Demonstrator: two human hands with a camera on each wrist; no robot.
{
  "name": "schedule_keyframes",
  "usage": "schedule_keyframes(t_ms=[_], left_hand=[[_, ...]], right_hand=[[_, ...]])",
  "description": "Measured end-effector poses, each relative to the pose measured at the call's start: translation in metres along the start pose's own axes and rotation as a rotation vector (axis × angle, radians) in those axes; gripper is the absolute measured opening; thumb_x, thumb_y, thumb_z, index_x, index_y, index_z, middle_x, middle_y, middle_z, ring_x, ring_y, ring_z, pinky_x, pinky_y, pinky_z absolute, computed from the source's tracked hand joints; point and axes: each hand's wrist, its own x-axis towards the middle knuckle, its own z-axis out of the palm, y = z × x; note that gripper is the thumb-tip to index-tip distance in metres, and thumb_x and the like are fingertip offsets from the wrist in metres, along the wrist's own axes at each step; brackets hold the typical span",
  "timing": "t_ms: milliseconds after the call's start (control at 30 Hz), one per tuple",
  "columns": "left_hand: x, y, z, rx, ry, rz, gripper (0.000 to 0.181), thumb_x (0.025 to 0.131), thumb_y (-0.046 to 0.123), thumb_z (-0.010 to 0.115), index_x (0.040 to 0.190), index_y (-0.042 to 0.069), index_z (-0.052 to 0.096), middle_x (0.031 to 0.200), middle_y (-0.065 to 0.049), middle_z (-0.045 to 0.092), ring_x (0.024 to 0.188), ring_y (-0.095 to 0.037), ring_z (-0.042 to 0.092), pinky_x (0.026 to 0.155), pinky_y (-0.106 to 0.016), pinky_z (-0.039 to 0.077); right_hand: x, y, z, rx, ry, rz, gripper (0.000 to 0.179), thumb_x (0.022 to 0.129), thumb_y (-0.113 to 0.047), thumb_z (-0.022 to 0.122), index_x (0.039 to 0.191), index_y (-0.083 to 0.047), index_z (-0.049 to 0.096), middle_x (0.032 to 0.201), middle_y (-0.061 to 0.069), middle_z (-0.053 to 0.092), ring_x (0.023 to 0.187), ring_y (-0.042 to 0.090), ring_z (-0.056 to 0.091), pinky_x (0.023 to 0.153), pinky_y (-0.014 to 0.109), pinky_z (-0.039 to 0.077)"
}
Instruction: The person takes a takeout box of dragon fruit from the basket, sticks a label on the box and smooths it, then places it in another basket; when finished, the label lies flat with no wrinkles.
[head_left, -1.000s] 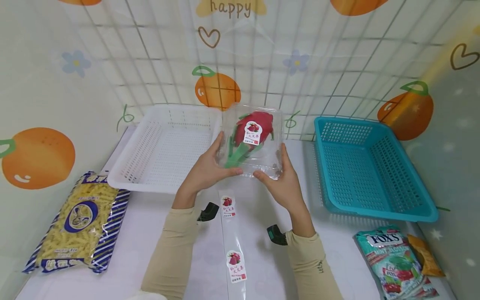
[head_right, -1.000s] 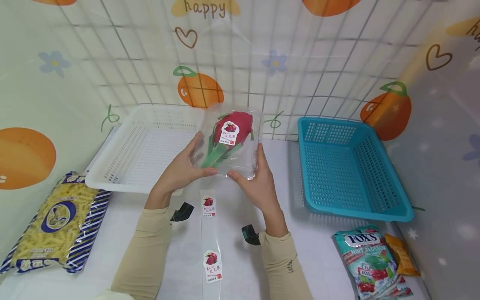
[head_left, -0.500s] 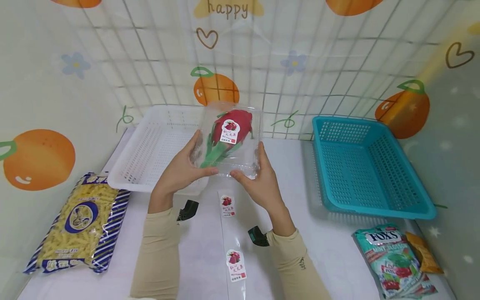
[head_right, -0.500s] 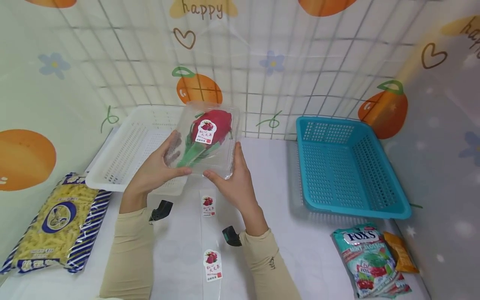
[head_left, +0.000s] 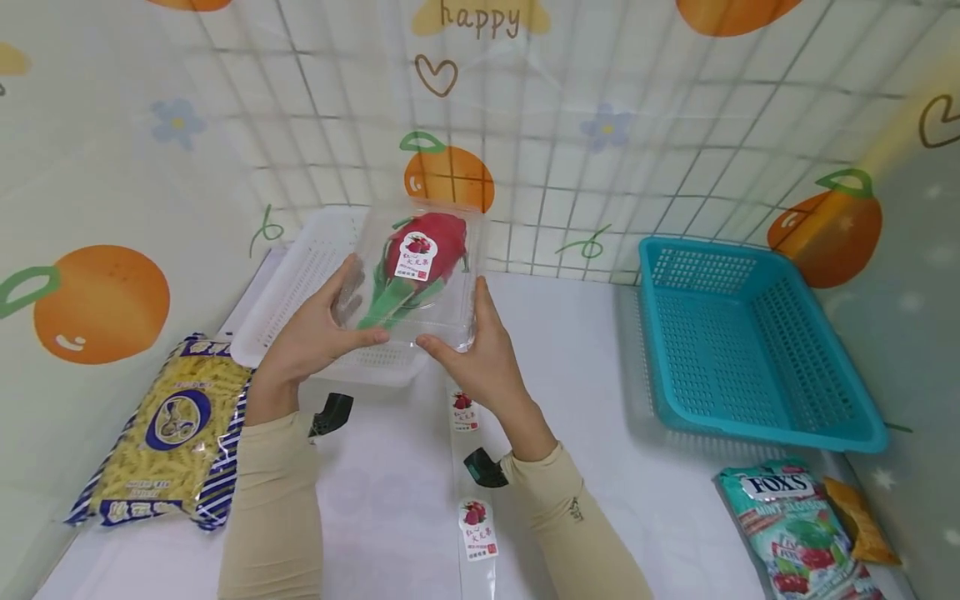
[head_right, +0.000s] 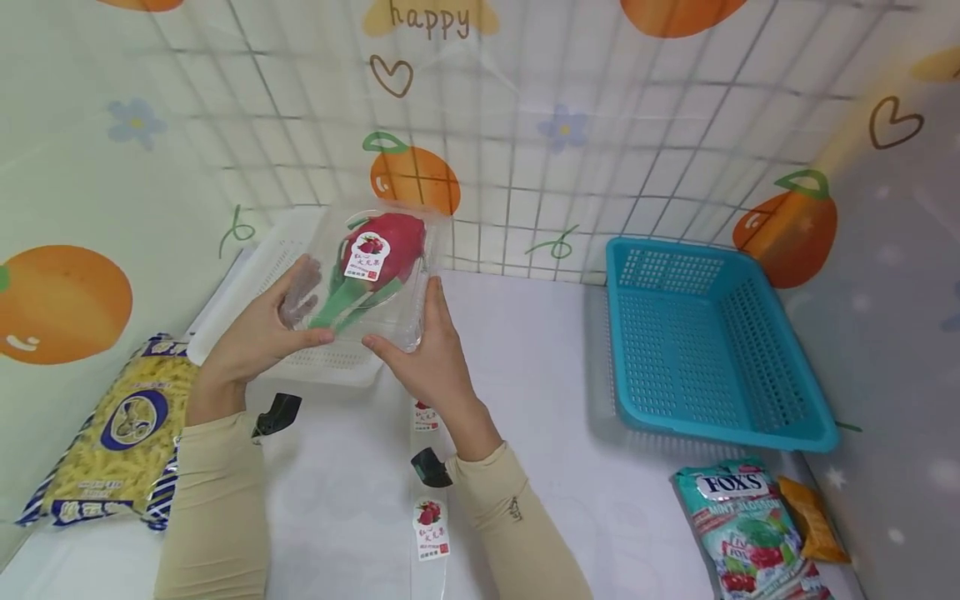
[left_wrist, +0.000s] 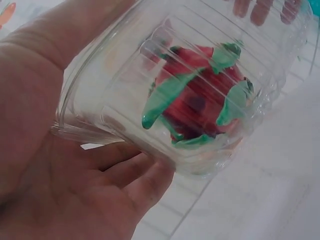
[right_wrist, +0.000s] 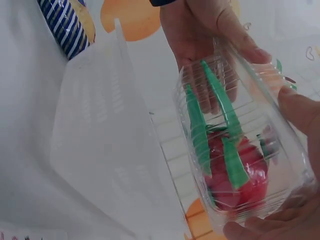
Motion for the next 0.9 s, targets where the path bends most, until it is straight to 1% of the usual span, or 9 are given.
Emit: schedule_keyframes(t_ms=[100,167,300,400,467,533,700,800,900], left_hand=[[-0.003,-0.004,-0.012,0.001,-0.009,-0.011,0.121,0.081,0.033,0.088,0.165,0.028,0.002,0.173,0.003,0.008,0.159,-0.028,0.015,0.124,-0.057,0.024],[-0.005,-0.007,-0.019,0.028,-0.019,-0.011,0.121,0.082,0.035,0.087,0.165,0.027,0.0,0.173,0.002,0.007,0.159,-0.029,0.016,0.124,-0.055,0.026],[-0.011,-0.014,-0.032,0.068,-0.028,-0.008,0.12,0.084,0.034,0.085,0.165,0.025,-0.003,0.173,-0.004,0.006,0.159,-0.035,0.016,0.122,-0.06,0.026],[-0.014,-0.019,-0.041,0.102,-0.026,-0.024,0.12,0.084,0.035,0.085,0.165,0.026,-0.004,0.173,-0.01,0.007,0.157,-0.041,0.018,0.119,-0.067,0.026],[-0.015,-0.023,-0.047,0.118,-0.024,-0.036,0.12,0.084,0.035,0.085,0.165,0.028,-0.004,0.173,-0.013,0.008,0.154,-0.043,0.021,0.117,-0.069,0.027],[-0.016,-0.025,-0.053,0.136,-0.025,-0.056,0.12,0.084,0.036,0.085,0.164,0.031,-0.004,0.172,-0.015,0.007,0.152,-0.045,0.023,0.114,-0.071,0.028],[-0.018,-0.031,-0.064,0.104,-0.06,-0.088,0.119,0.087,0.032,0.083,0.163,0.034,-0.008,0.172,-0.019,0.004,0.147,-0.046,0.025,0.112,-0.069,0.033],[-0.017,-0.033,-0.07,0.082,-0.089,-0.075,0.118,0.088,0.027,0.082,0.163,0.033,-0.009,0.172,-0.017,0.003,0.148,-0.046,0.025,0.112,-0.069,0.035],[-0.015,-0.035,-0.075,0.094,-0.106,-0.077,0.119,0.088,0.027,0.082,0.163,0.033,-0.009,0.172,-0.015,0.002,0.151,-0.047,0.022,0.113,-0.07,0.032]], right_hand=[[0.004,-0.006,0.008,-0.013,-0.022,-0.015,0.115,0.086,-0.047,0.079,0.166,-0.012,0.004,0.173,-0.002,0.012,0.158,0.022,0.022,0.118,0.053,0.037],[0.007,-0.009,0.013,-0.016,-0.031,-0.032,0.115,0.086,-0.047,0.079,0.165,-0.011,0.004,0.173,-0.002,0.011,0.158,0.021,0.021,0.12,0.052,0.036],[0.009,-0.014,0.022,-0.015,-0.06,-0.066,0.112,0.088,-0.044,0.079,0.166,-0.014,0.004,0.172,-0.004,0.014,0.156,0.018,0.026,0.119,0.049,0.038],[0.01,-0.017,0.029,-0.022,-0.085,-0.081,0.111,0.089,-0.043,0.078,0.166,-0.013,0.004,0.173,-0.003,0.013,0.156,0.017,0.025,0.121,0.047,0.037],[0.011,-0.021,0.033,-0.02,-0.093,-0.081,0.111,0.089,-0.041,0.078,0.166,-0.011,0.004,0.173,-0.002,0.012,0.158,0.016,0.021,0.122,0.046,0.034],[0.013,-0.024,0.037,-0.029,-0.111,-0.076,0.111,0.089,-0.042,0.077,0.165,-0.009,0.004,0.174,0.0,0.01,0.159,0.017,0.017,0.124,0.045,0.031],[0.016,-0.03,0.044,-0.067,-0.145,-0.049,0.11,0.089,-0.043,0.077,0.165,-0.006,0.005,0.173,0.004,0.01,0.159,0.019,0.017,0.125,0.044,0.029],[0.017,-0.033,0.048,-0.093,-0.157,-0.028,0.109,0.089,-0.043,0.076,0.164,-0.005,0.007,0.173,0.006,0.011,0.159,0.021,0.018,0.125,0.043,0.028],[0.019,-0.036,0.051,-0.125,-0.171,-0.003,0.109,0.09,-0.044,0.076,0.164,-0.005,0.007,0.173,0.007,0.01,0.159,0.022,0.017,0.125,0.043,0.028]])
